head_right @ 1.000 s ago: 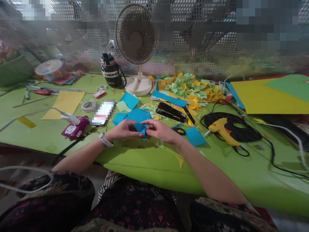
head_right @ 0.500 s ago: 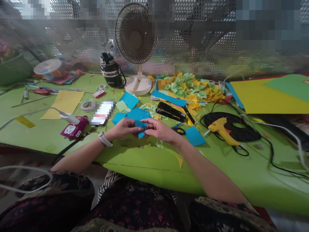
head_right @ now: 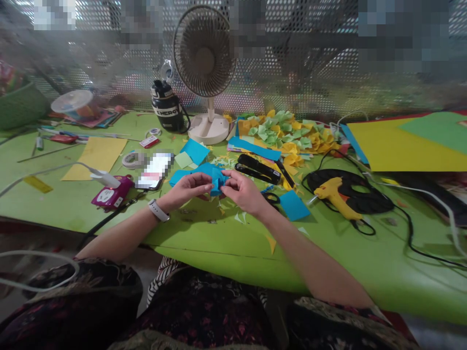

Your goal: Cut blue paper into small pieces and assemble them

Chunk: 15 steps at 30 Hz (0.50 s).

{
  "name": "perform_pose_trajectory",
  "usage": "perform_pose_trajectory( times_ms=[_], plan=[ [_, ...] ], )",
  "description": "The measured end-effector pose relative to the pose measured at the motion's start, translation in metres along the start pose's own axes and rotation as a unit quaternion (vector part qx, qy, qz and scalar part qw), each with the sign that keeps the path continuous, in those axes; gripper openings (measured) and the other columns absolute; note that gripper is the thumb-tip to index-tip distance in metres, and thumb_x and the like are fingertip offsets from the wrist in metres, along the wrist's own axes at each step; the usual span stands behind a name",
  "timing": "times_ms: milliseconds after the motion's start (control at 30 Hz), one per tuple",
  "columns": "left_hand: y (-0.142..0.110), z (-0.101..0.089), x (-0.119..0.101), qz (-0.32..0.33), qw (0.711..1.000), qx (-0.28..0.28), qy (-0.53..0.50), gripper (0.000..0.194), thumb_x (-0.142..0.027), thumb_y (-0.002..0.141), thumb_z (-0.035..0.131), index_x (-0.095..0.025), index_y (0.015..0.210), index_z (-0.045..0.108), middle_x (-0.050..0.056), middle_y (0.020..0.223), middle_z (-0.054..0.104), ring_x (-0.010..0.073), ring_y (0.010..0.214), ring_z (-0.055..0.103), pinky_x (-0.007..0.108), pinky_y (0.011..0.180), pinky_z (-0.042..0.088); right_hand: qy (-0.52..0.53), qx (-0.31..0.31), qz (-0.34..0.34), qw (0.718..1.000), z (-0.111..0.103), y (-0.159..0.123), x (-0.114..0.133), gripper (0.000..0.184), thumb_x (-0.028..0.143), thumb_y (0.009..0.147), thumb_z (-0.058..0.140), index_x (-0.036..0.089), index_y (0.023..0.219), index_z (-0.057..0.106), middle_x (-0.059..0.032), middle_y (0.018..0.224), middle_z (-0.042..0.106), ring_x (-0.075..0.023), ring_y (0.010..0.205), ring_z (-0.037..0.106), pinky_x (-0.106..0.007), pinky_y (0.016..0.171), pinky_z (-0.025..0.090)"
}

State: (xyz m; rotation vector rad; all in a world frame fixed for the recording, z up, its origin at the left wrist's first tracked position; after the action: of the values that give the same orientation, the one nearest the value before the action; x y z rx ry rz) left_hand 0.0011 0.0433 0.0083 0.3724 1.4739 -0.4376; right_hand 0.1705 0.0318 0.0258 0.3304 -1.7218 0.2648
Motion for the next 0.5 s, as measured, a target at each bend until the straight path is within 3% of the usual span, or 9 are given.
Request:
perform_pose_trajectory(
  times_ms=[100, 233, 500],
  plan=[
    [0.000, -0.001, 0.002, 0.050, 0.996, -0.035, 0.071, 0.051, -0.043, 0.074, 0.082, -0.015, 0.112, 0.062, 0.006, 0.095, 0.071, 0.0154, 0.084, 0.068, 0.028, 0.074, 0.059, -0.013, -0.026, 0.001, 1.000, 0.004, -0.002, -0.003, 0.055, 0.030, 0.082, 0.065, 0.015, 0.135, 0.054, -0.0043, 0.084, 0.074, -0.0219, 0.077, 0.072, -0.045, 0.084, 0.058],
    [-0.007, 0.001, -0.004, 0.143, 0.968, -0.083, 0.190, 0.042, -0.035, 0.084, 0.071, -0.014, 0.119, 0.063, 0.010, 0.100, 0.071, 0.0178, 0.092, 0.069, 0.026, 0.074, 0.058, -0.052, -0.038, 0.010, 0.998, 0.011, -0.007, -0.006, 0.063, 0.030, 0.085, 0.064, 0.014, 0.144, 0.048, -0.0068, 0.086, 0.077, -0.0253, 0.084, 0.074, -0.044, 0.085, 0.057],
    [-0.013, 0.003, -0.015, 0.282, 0.908, -0.085, 0.299, 0.033, -0.020, 0.091, 0.054, -0.017, 0.120, 0.069, 0.011, 0.106, 0.072, 0.0174, 0.092, 0.069, 0.027, 0.074, 0.059, -0.054, -0.016, -0.010, 0.998, 0.019, -0.011, 0.000, 0.069, 0.030, 0.083, 0.065, 0.016, 0.147, 0.044, -0.0063, 0.089, 0.074, -0.0246, 0.084, 0.072, -0.044, 0.083, 0.058]
  ],
)
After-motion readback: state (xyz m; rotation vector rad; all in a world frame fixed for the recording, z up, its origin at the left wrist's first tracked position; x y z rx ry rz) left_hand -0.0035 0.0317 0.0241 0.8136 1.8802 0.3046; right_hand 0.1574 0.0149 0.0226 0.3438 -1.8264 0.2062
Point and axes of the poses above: each hand's wrist, its own y-axis towards the middle knuckle, its own z-axis out of the palm, x = y × z, the point moved 5 cm from there along y, towards the middle knuckle
